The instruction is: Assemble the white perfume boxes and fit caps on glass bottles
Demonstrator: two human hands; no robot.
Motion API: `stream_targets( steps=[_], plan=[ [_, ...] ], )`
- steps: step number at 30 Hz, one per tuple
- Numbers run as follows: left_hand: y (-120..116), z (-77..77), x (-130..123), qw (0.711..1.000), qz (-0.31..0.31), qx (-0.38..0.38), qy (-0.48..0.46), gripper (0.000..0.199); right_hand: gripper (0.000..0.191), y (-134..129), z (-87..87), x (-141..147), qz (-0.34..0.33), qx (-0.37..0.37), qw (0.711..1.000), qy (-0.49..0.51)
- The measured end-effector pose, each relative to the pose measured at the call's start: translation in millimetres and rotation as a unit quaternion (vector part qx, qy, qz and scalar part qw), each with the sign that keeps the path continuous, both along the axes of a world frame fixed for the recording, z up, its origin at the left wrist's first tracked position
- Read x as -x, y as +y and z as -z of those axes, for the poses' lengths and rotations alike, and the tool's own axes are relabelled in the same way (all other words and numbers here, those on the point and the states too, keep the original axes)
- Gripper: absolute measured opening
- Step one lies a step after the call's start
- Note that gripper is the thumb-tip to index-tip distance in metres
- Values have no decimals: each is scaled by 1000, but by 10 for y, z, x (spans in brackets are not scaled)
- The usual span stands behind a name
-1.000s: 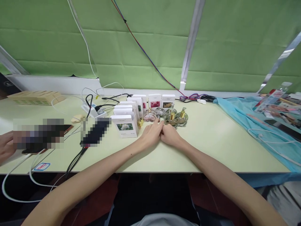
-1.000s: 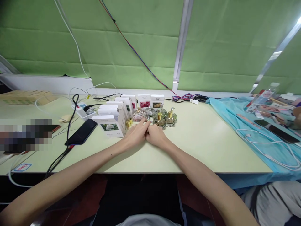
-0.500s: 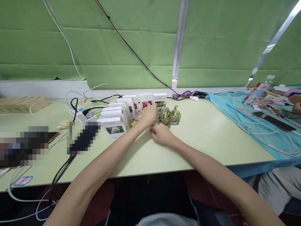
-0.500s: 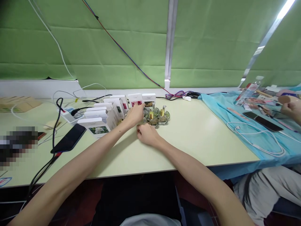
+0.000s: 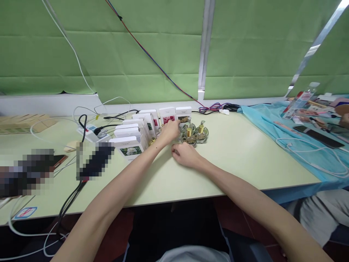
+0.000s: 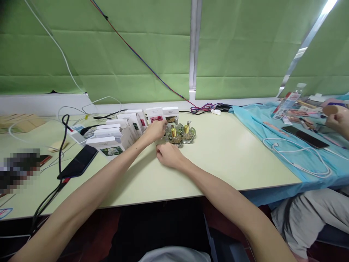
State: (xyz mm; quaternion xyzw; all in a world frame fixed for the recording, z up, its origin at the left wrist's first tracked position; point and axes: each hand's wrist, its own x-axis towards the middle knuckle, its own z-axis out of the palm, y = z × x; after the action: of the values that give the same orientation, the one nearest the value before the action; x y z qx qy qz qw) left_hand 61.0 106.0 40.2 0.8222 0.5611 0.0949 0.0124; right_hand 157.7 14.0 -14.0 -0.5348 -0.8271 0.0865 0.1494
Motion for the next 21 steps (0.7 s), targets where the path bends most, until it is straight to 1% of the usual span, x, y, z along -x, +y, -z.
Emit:
stream_targets(
  steps=[6, 14, 21],
  plan=[
    [8, 62, 72, 1000, 18, -13, -13, 35, 25, 5, 21, 0, -3, -12, 1000, 9],
    [-99, 159, 169, 998, 50, -34, -32, 34, 26, -4, 8, 7, 8, 2, 1000, 5],
    [-158, 204, 250, 994, 81, -42, -53, 31, 26, 2, 16, 1, 11, -1, 1000, 0]
  ],
)
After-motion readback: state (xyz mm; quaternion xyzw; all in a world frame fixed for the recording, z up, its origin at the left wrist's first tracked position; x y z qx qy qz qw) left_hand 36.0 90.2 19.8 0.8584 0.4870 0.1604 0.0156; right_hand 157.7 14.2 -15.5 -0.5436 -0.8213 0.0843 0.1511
